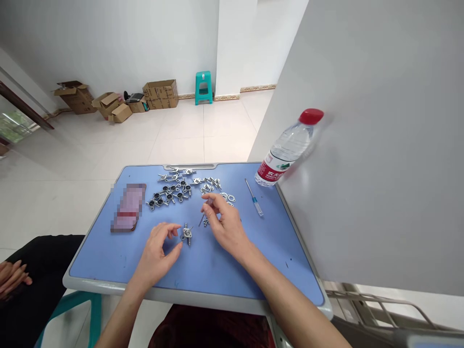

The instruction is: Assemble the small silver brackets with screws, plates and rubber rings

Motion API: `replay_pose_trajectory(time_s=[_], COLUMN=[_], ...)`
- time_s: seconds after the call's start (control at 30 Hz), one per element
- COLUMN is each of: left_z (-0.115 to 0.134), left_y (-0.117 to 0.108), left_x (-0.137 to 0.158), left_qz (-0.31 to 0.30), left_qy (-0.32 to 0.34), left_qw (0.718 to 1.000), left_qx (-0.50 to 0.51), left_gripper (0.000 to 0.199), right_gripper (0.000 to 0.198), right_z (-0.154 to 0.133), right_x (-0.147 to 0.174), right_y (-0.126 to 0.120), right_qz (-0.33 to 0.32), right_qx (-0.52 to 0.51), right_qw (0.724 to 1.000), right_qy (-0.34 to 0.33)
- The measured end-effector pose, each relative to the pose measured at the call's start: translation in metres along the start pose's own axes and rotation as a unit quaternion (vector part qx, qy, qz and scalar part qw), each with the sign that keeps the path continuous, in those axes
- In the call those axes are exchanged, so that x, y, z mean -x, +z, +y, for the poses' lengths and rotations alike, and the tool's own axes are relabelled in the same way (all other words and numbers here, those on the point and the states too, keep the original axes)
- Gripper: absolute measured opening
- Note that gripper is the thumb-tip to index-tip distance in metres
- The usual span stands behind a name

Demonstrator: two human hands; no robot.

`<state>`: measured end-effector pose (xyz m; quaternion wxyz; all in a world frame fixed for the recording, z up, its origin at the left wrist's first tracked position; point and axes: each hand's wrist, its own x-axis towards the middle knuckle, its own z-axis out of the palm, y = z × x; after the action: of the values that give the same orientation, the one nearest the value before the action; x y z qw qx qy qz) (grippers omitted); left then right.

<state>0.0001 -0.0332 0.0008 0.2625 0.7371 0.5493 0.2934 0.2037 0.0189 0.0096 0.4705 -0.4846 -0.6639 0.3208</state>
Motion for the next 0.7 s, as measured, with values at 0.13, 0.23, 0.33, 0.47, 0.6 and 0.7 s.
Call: replay_pose_trajectory(time_s=[0.13, 0.23, 0.33, 0.47, 0.6, 0.7], left_z=[0.004, 0.005, 0.005, 0.005, 0.008, 0.009], left_y=[-0.016, -0.019, -0.013, -0.002, 0.003, 0.003], left_x=[-0.018, -0.03, -0.035, -0.03, -0.022, -0.019], left_qz=[-0.07, -0.133, -0.149, -0.115, -0.085, -0.083], left_qy=[0.064, 0.093, 0.086, 0.056, 0.031, 0.026], left_qw=[0.995, 0.986, 0.984, 0.988, 0.991, 0.993], left_qx=[-0.038, -0.045, -0.054, -0.088, -0.097, -0.078], left_gripper=[0.056, 0.061, 0.059, 0.051, 0.048, 0.045], right_gripper=[0.021, 0.021, 0.021, 0.021, 0.021, 0.021], right_z=[-0.004, -0.005, -0.007, -0.011, -0.014, -0.016], right_x=[-0.002, -0.003, -0.003, -0.002, 0.0, 0.001], right_y=[-0.011, -0.013, -0.013, -0.015, -0.018, -0.018], right_qz=[0.017, 0.016, 0.004, 0.0, -0.008, -0.026], right_qx=[-0.031, -0.038, -0.034, -0.028, -0.019, -0.003], right_qw=[0.999, 0.999, 0.999, 1.0, 0.999, 0.999], right_qy=[0.019, 0.014, 0.006, 0.006, 0.026, 0.027])
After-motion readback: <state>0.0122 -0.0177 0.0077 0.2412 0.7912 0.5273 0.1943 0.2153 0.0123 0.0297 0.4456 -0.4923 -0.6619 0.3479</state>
